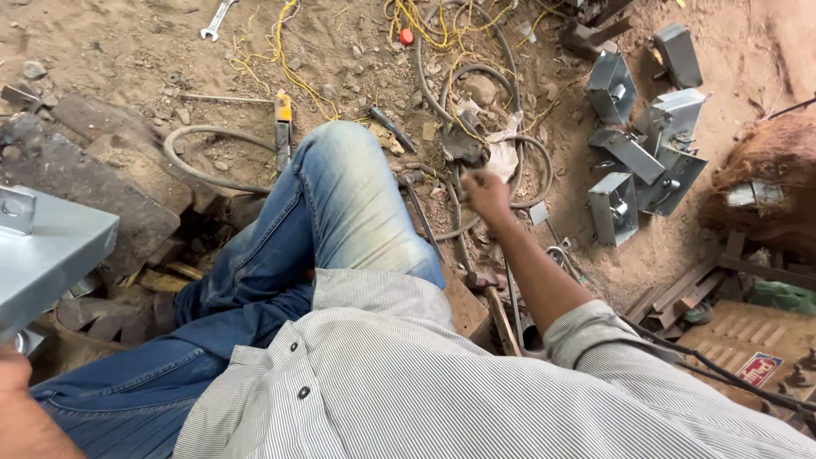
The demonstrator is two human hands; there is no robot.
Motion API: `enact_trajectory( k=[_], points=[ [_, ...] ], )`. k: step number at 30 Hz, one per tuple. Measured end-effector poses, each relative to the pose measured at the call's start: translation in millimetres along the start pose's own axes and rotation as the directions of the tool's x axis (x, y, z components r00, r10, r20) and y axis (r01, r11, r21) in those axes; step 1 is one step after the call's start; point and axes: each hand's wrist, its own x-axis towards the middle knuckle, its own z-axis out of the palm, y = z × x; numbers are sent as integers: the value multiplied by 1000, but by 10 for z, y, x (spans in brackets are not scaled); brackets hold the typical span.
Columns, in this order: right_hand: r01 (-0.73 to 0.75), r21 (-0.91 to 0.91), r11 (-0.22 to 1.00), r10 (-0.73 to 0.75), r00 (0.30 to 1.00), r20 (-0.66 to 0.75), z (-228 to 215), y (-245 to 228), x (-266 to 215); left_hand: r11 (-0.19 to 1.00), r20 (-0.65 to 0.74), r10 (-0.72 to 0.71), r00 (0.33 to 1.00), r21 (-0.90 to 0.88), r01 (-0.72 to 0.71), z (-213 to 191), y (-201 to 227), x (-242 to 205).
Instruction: The person welds metal components onto small metal boxes using a welding rod and a power source.
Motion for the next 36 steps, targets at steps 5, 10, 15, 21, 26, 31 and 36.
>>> enact_trajectory(
  k=[5,10,15,21,26,31,36],
  points=[
    [258,-402,879,-158,951,265,419,459,31,998,42,17,999,-63,-15,59,-19,91],
    [355,-624,696,-207,931,300,815,651,-7,988,171,44,984,-155,-17,207,-8,160],
    [354,-673,650,-197,933,300,980,718,130,948,340,101,935,-319,14,174,-115,219],
    [447,-661,603,-357,892,278,781,636,-39,909,290,34,956,-407,91,121,-417,252],
    [348,-635,690,-298,936,190,367,258,-299,889,290,44,956,-448,95,204,-490,148],
    [31,-419,907,-56,997,-46,-114,-652,-1092,872,237,51,970,-485,72,212,-549,206],
    [336,-301,892,-337,940,51,-49,-1832,-2006,878,165,96,982,-479,-5,291,-586,208]
  ],
)
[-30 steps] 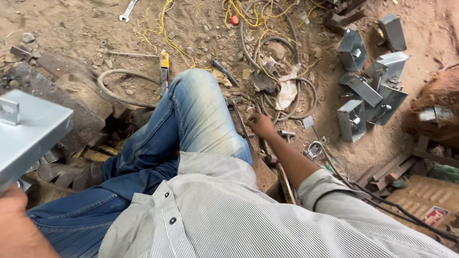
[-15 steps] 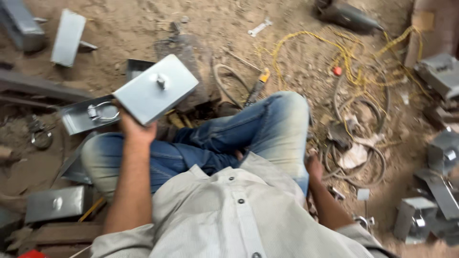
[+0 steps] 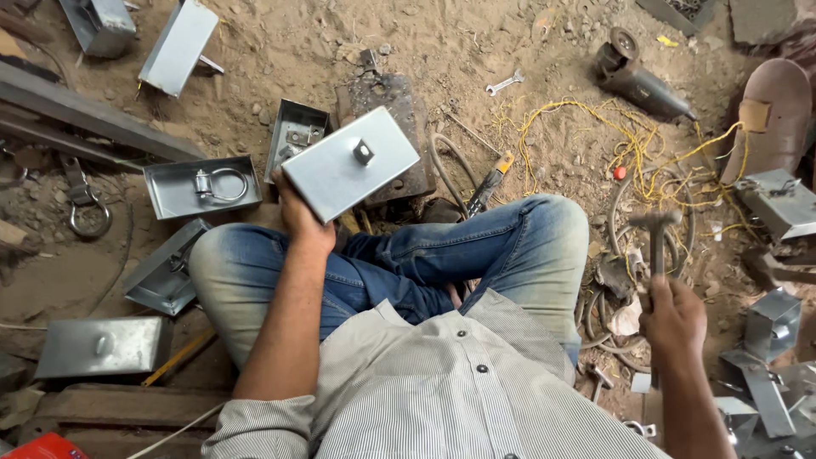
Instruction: The person welds metal components onto small metal boxes using a welding rod and a power source.
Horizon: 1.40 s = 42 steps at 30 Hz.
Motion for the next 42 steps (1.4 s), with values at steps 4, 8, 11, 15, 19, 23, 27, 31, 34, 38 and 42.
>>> enact_trajectory(
  k=[4,8,11,15,19,23,27,31,34,38,42],
  points=[
    [179,58,982,-188,953,237,231,-838,-346,996,-196,31,980,83,-15,57,29,-26],
    [234,334,913,-396,705,589,848,-1373,-618,998,-14,5,1000,56,-5,39,9,-69],
    [421,370,828,-558,555,617,1157,-1730,-748,989,-91,-31,995,138,43,75,57,-24],
    [569,535,625,-779,405,479,1242,-2055,-929,978,-111,-25,993,204,47,141,26,-114],
    [570,632,525,-849,408,336,1461,-2136,-992,983,-161,-60,985,160,86,231,43,-129],
    [628,349,696,-713,543,444,1744,-2121,-918,991,-172,-93,981,82,108,272,32,-179],
    [697,237,677,-714,543,441,1580,-2230,-867,994,-188,-29,982,97,48,235,26,-96],
    [586,560,586,-810,439,388,1408,-2248,-955,987,-213,-12,977,152,45,237,-50,-102],
    [630,348,694,-715,546,438,1590,-2252,-967,989,-214,-23,976,137,53,264,-23,-157],
    [695,70,716,-626,594,506,1686,-2247,-976,995,-336,-83,938,21,96,331,-25,-73],
    [683,371,629,-771,491,405,1568,-2129,-1033,996,-264,-37,964,74,58,241,-170,-60]
  ],
)
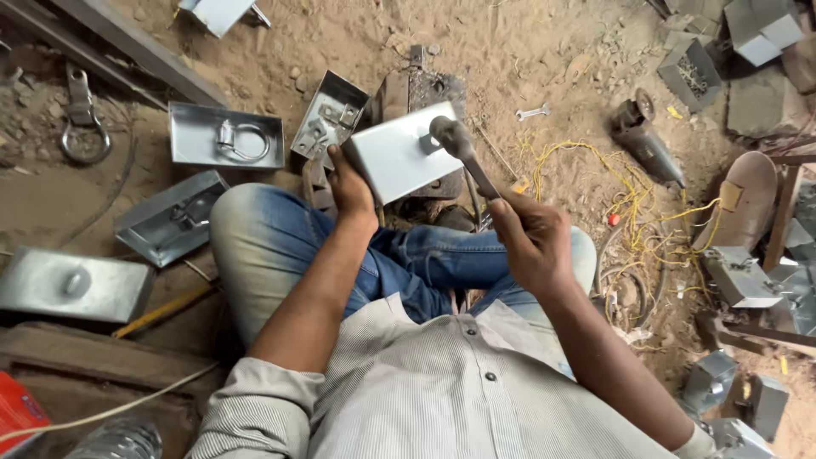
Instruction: The person welds metal components onto small metal boxes using a welding rod and a power source.
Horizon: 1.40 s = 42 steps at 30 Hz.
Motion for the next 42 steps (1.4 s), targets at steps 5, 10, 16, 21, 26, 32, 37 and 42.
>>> enact_trajectory(
  k=[5,10,16,21,26,32,37,42],
  points=[
    [-91,-308,947,91,996,-16,26,-88,167,987,38,34,999,-157,-28,112,-52,23],
    [-85,-262,961,85,996,-11,-20,-150,135,993,101,68,993,-105,-57,-14,-88,75],
    [-132,-337,932,133,991,-19,-63,-20,206,980,78,4,997,-200,11,39,-85,26],
    [-135,-347,928,110,990,-91,-145,298,355,992,74,37,997,-121,-28,6,-51,75],
    [-291,-205,934,213,918,-335,-989,786,-34,996,-52,59,997,-59,-62,-94,-160,225],
    [-670,-391,630,333,689,-643,-1812,2285,-1359,971,133,195,972,-163,-173,-247,-135,327],
    [-915,-164,368,683,386,-620,-1473,3668,-2438,987,107,137,985,-97,-126,-203,46,253],
    [-971,2,238,801,195,-567,-1101,3984,-2931,976,10,219,976,10,-219,-4,234,30]
  ],
)
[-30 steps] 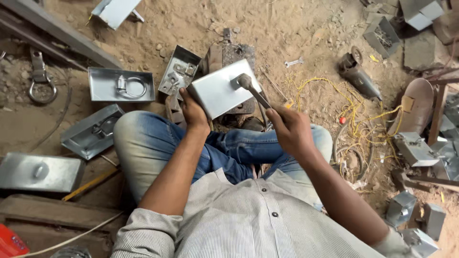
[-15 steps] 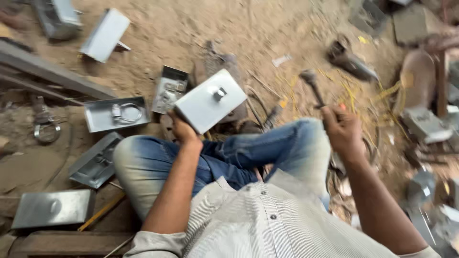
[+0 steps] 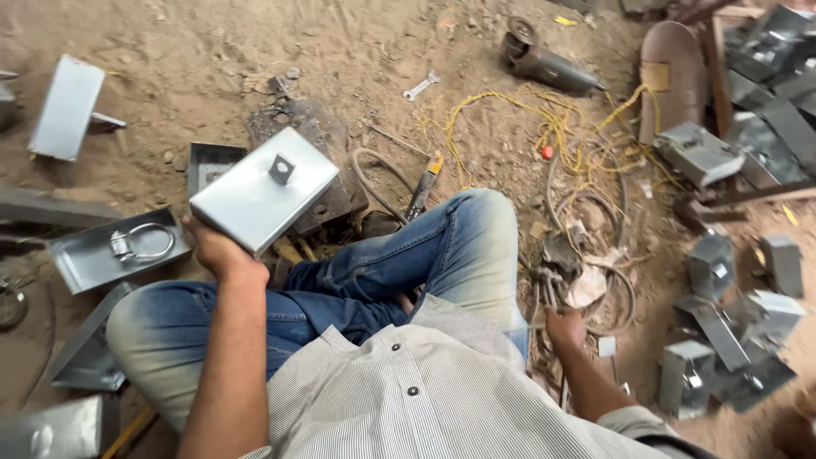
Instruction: The person welds metal components onto small metal boxes using a welding rod and a power source.
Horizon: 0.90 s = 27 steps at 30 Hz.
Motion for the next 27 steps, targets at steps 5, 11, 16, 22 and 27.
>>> enact_trajectory(
  k=[5,11,16,22,27],
  points=[
    [270,-56,961,-263,959,108,-90,-522,360,983,-15,-84,996,161,85,237,213,-38],
    [521,784,339,-590,766,-254,-415,-2486,453,983,-15,-11,1000,185,14,453,347,-142],
    [147,977,154,-444,894,-65,258,-4138,83,964,-105,-41,994,257,67,477,369,-173],
    [-156,768,622,-63,967,248,1532,-4227,-205,986,-23,-60,998,157,63,380,240,-49],
    [-368,707,604,-126,832,541,1580,-4257,-25,979,-45,18,999,203,-8,481,294,-69]
  ],
)
